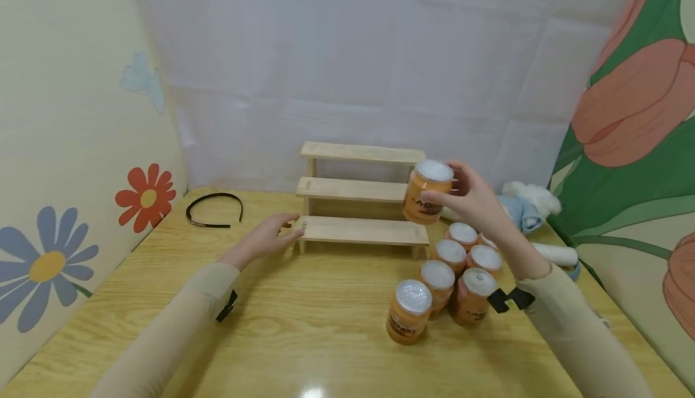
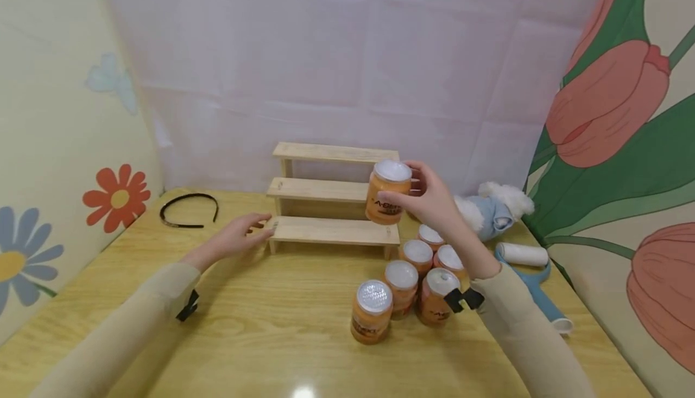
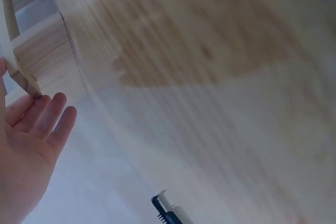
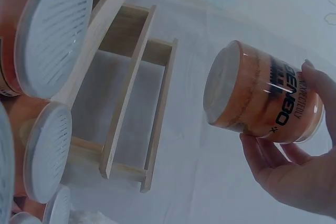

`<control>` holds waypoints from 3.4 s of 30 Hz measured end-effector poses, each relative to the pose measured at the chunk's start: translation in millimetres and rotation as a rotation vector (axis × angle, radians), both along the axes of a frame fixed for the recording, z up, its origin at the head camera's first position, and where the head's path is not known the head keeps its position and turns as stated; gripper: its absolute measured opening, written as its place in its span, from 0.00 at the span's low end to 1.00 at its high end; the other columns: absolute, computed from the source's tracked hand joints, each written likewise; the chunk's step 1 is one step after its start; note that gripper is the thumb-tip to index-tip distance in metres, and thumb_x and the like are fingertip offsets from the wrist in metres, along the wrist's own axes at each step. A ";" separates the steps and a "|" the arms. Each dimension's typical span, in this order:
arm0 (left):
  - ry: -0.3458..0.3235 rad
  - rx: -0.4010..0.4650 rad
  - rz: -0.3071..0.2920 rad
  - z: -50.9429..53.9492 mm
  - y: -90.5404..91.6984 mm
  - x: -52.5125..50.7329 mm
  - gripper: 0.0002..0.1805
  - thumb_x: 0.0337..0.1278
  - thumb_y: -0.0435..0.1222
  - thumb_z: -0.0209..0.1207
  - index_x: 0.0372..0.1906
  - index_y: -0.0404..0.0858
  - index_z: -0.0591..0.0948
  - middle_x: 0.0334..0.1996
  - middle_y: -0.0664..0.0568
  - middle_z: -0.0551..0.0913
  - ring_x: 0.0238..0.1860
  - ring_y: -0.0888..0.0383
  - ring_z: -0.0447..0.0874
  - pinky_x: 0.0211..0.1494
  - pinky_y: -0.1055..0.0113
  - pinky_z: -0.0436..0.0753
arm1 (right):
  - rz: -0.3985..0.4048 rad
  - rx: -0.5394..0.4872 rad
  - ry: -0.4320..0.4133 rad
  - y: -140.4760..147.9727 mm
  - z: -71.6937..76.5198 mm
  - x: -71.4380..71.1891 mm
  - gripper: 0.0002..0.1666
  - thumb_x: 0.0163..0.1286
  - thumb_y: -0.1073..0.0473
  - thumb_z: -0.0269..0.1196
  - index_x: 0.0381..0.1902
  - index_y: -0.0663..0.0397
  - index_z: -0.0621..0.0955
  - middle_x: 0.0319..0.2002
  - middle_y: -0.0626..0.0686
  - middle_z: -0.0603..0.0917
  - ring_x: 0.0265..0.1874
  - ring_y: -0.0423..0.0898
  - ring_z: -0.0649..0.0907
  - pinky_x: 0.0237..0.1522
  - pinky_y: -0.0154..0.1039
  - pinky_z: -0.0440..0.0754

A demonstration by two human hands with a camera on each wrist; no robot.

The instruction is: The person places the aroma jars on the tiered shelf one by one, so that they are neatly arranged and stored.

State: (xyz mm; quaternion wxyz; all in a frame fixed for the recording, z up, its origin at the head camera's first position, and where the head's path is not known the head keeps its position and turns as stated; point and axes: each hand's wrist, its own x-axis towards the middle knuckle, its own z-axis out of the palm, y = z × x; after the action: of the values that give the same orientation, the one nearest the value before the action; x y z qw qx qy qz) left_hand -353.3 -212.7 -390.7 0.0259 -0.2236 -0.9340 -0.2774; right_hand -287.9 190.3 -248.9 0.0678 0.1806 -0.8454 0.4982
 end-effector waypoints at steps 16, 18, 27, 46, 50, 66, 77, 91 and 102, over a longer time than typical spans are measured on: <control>0.019 0.006 -0.009 0.6 -0.3 -0.4 0.33 0.67 0.46 0.52 0.66 0.27 0.63 0.64 0.33 0.67 0.57 0.38 0.74 0.60 0.45 0.74 | -0.033 -0.077 0.018 -38.5 20.3 -51.2 0.46 0.58 0.45 0.68 0.69 0.49 0.62 0.62 0.56 0.72 0.58 0.52 0.75 0.58 0.48 0.76; 0.014 0.008 -0.009 -0.2 -0.6 0.2 0.33 0.67 0.46 0.52 0.67 0.27 0.63 0.64 0.33 0.67 0.57 0.38 0.74 0.60 0.45 0.75 | -0.021 -0.095 0.012 -44.4 20.4 -57.6 0.46 0.59 0.47 0.68 0.70 0.51 0.61 0.63 0.57 0.72 0.59 0.52 0.74 0.59 0.46 0.75; 0.001 0.020 0.001 0.5 0.0 2.5 0.33 0.67 0.47 0.52 0.67 0.27 0.63 0.64 0.33 0.67 0.58 0.39 0.73 0.60 0.46 0.74 | -0.021 -0.117 0.035 -70.3 24.5 -85.9 0.47 0.58 0.48 0.69 0.70 0.53 0.61 0.64 0.55 0.71 0.59 0.51 0.74 0.58 0.46 0.76; -0.011 0.012 0.017 3.2 7.7 5.1 0.34 0.67 0.49 0.51 0.68 0.30 0.63 0.65 0.35 0.66 0.59 0.40 0.72 0.60 0.46 0.75 | -0.059 -0.168 0.111 -117.4 25.3 -135.4 0.39 0.57 0.43 0.68 0.64 0.50 0.70 0.59 0.53 0.73 0.55 0.49 0.77 0.53 0.43 0.79; 0.000 0.015 0.016 3.2 7.5 5.2 0.34 0.66 0.47 0.52 0.68 0.30 0.63 0.65 0.34 0.66 0.58 0.39 0.73 0.59 0.46 0.76 | -0.087 -0.187 0.112 -124.8 21.4 -146.5 0.38 0.57 0.45 0.68 0.62 0.52 0.71 0.58 0.54 0.74 0.55 0.50 0.77 0.53 0.42 0.79; 0.011 0.030 0.026 -2.2 3.0 9.0 0.35 0.64 0.49 0.54 0.67 0.30 0.64 0.64 0.34 0.68 0.57 0.39 0.75 0.58 0.45 0.76 | -0.096 -0.206 0.005 -150.8 4.5 -162.9 0.45 0.58 0.51 0.69 0.68 0.57 0.62 0.64 0.57 0.69 0.61 0.52 0.72 0.62 0.42 0.73; 0.025 0.014 0.009 -0.7 3.3 11.2 0.34 0.65 0.48 0.54 0.66 0.29 0.65 0.63 0.34 0.69 0.56 0.40 0.76 0.57 0.47 0.78 | -0.130 -0.223 -0.003 -157.5 0.4 -165.2 0.46 0.57 0.48 0.69 0.68 0.58 0.62 0.61 0.58 0.71 0.59 0.51 0.73 0.60 0.41 0.75; 0.002 0.024 0.027 -0.9 10.5 7.7 0.35 0.64 0.49 0.54 0.67 0.30 0.64 0.64 0.35 0.68 0.57 0.40 0.75 0.58 0.46 0.76 | -0.107 -0.166 -0.018 -145.7 -3.9 -162.2 0.47 0.58 0.51 0.69 0.69 0.60 0.60 0.63 0.61 0.69 0.61 0.54 0.72 0.62 0.45 0.73; -0.016 0.046 0.015 4.0 12.4 4.6 0.34 0.65 0.46 0.54 0.67 0.29 0.63 0.64 0.34 0.67 0.57 0.39 0.74 0.59 0.46 0.76 | -0.075 -0.048 -0.064 -122.2 6.0 -143.3 0.45 0.62 0.42 0.63 0.70 0.55 0.61 0.69 0.55 0.64 0.68 0.50 0.65 0.67 0.44 0.68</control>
State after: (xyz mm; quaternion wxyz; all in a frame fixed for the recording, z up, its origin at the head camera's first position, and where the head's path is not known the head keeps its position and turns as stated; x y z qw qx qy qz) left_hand -348.7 -200.3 -386.7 0.0254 -0.2139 -0.9292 -0.3003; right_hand -431.2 68.2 -242.9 0.0638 0.1312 -0.8410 0.5210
